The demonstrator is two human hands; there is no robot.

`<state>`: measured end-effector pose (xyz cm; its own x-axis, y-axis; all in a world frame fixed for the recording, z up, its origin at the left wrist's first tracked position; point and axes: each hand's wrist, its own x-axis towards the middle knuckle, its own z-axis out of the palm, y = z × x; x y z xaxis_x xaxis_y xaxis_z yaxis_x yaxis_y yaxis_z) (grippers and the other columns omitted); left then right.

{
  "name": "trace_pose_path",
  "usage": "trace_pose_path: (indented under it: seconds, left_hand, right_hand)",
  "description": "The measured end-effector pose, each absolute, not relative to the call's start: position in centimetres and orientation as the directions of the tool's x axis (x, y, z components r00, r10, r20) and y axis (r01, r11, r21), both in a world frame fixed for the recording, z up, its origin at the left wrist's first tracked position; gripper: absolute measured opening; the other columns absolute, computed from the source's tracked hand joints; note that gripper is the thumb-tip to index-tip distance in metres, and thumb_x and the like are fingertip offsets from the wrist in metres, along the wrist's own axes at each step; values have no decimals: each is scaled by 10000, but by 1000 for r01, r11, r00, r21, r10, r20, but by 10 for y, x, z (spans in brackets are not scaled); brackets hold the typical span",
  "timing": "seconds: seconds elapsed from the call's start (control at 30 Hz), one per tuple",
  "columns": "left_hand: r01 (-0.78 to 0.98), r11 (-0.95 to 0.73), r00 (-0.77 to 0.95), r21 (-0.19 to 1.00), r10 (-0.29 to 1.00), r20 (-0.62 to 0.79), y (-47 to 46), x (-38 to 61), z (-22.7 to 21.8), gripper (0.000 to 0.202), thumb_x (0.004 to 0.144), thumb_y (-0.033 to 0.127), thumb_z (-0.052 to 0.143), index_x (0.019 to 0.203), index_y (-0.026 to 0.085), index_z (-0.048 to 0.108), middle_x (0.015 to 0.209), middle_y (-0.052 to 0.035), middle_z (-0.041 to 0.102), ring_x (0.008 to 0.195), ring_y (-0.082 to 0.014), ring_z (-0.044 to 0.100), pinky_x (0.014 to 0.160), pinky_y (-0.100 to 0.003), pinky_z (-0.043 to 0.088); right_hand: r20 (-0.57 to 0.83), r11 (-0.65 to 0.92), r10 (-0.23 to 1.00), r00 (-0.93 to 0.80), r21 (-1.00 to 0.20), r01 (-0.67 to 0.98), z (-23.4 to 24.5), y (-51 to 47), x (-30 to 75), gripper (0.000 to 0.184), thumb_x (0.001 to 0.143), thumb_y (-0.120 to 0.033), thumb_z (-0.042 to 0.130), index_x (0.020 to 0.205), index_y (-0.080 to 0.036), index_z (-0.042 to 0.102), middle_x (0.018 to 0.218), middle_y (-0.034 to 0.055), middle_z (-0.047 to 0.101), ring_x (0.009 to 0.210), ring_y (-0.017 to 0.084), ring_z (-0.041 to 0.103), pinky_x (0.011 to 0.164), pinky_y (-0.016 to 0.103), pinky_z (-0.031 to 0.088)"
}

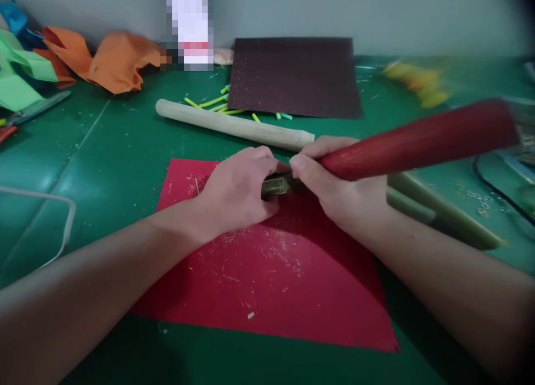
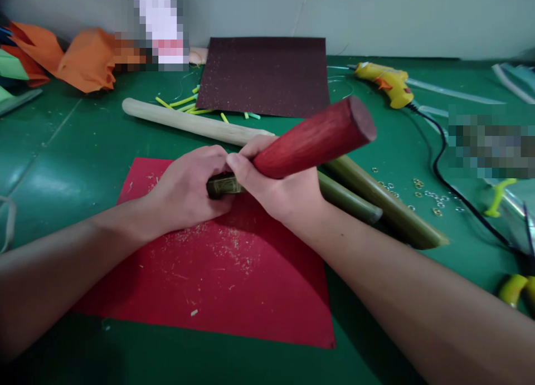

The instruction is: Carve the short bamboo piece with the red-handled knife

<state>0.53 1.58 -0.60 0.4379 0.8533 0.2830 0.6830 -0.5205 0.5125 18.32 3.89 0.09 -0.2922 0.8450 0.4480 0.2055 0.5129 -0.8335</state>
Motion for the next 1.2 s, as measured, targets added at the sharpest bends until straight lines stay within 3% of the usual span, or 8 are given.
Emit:
trace_pose_path:
  seconds: [0.23, 0.4, 0.63, 0.7, 0.97, 1.2]
  left_hand:
    - [681, -532, 451, 504, 846, 285, 16, 5, -5, 194, 771, 193, 611, 950, 157, 679, 853, -45, 603, 781, -189, 540, 592, -318, 354]
    - [685, -531, 457, 499, 846, 273, 16, 4, -5, 164, 788, 215, 622, 934, 161, 672, 850, -41, 597, 767, -184, 534, 593, -326, 336]
    - [680, -520, 438, 518, 854, 282, 16, 5, -5, 162, 765, 197, 620, 913, 167, 677, 829, -36, 593, 757, -183, 526, 580, -321, 338]
    - [682, -520, 432, 515, 854, 290, 16, 5, -6, 187, 747, 183, 624, 924, 166, 680, 853, -39, 606, 782, -187, 542, 603, -321, 366]
    - [682, -521, 448, 513, 852, 271, 15, 4, -4, 192, 764, 195, 608, 941, 162, 674, 867, -52, 612, 787, -197, 550, 594, -328, 348]
    - [692, -518, 446, 504, 855, 266, 16, 6, -3, 153, 767, 210, 614, 902, 167, 671, 828, -50, 596, 752, -192, 536, 574, -327, 336]
  right_hand:
    - [379, 529, 793, -477, -816, 231, 9, 41, 186, 268, 837, -180, 638, 593, -233, 543, 562, -35, 514, 515, 110, 462, 555, 304, 433]
    - [376, 554, 758, -532, -803, 222, 10, 36, 186, 253, 826, -135, 639, 615, -236, 541, 599, -40, 551, 537, 107, 500, 566, 286, 459]
    - [447, 543, 803, -393, -822, 174, -1, 37, 182, 222, 819, -177, 682, 634, -248, 583, 630, -32, 595, 604, 137, 564, 621, 314, 489]
    - [453, 505, 845, -284, -850, 147, -1, 39, 182, 226, 825, -199, 684, 623, -240, 591, 632, -28, 584, 606, 132, 554, 638, 317, 492]
    - [366, 521, 788, -495, -825, 220, 7, 39, 186, 262, 828, -174, 659, 603, -240, 542, 579, -37, 536, 518, 115, 469, 574, 306, 459]
    - [391, 517, 821, -416, -819, 251, 2, 38, 185, 255, 837, -298, 710, 640, -262, 554, 653, -8, 620, 616, 169, 576, 622, 346, 518]
